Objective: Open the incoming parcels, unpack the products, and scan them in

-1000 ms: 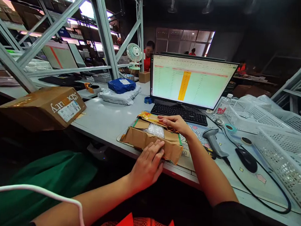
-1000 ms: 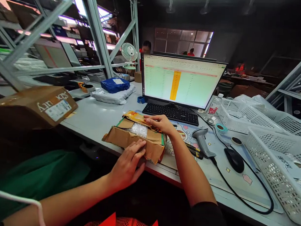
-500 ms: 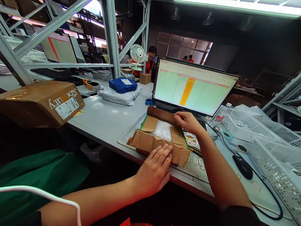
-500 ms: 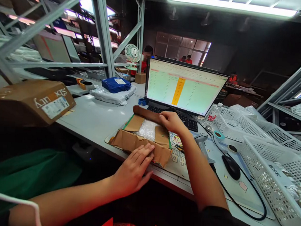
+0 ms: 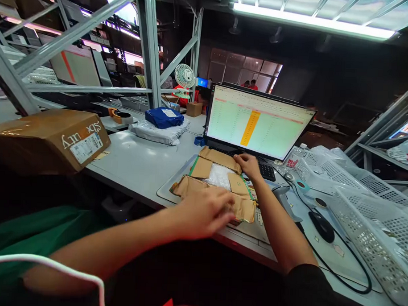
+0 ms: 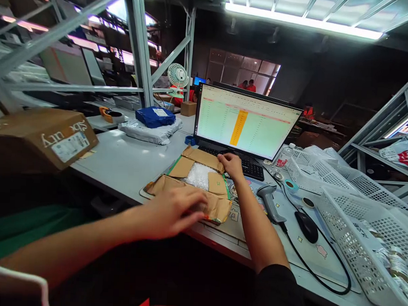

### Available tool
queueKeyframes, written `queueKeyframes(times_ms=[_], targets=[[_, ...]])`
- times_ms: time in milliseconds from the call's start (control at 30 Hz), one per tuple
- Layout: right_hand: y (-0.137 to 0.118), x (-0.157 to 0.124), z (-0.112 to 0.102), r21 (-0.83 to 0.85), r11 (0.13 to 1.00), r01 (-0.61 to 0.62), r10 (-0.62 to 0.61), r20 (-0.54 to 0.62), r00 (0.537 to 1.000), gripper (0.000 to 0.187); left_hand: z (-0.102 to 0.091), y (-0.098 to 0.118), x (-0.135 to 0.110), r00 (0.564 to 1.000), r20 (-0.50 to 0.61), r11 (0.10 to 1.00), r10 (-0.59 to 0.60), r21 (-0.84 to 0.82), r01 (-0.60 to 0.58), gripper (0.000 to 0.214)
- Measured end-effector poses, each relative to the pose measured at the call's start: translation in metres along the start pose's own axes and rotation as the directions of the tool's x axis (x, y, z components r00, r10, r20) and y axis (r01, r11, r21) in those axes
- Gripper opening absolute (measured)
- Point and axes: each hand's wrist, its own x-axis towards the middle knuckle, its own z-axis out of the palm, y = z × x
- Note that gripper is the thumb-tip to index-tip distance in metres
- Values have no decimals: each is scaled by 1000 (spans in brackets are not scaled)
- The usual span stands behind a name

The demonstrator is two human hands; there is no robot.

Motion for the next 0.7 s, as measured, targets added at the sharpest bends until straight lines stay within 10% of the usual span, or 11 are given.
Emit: queueKeyframes(times_ms=[100, 200, 333, 467, 700], targets=[[-30, -22, -13, -124, 943, 307, -330, -272, 904, 25, -46, -31, 37, 994, 104, 994, -40, -93, 49, 22], [-54, -55, -18, -147, 810, 567, -571, 20, 821, 29, -61, -61, 64, 971, 231, 996, -66, -47, 79, 26], [-61, -84, -18, -46, 859, 509, -423, 494, 759, 54, -51, -77, 78, 953, 302, 993, -34, 121, -3, 21], [-57, -89, -20, -75, 904, 421, -336, 485, 807, 64, -50, -71, 78, 948, 314, 976, -52, 217, -18, 26], [-73, -93, -19, -159, 764, 625, -477, 513, 714, 52, -69, -59, 83, 923, 369, 900, -109, 431, -66, 29]])
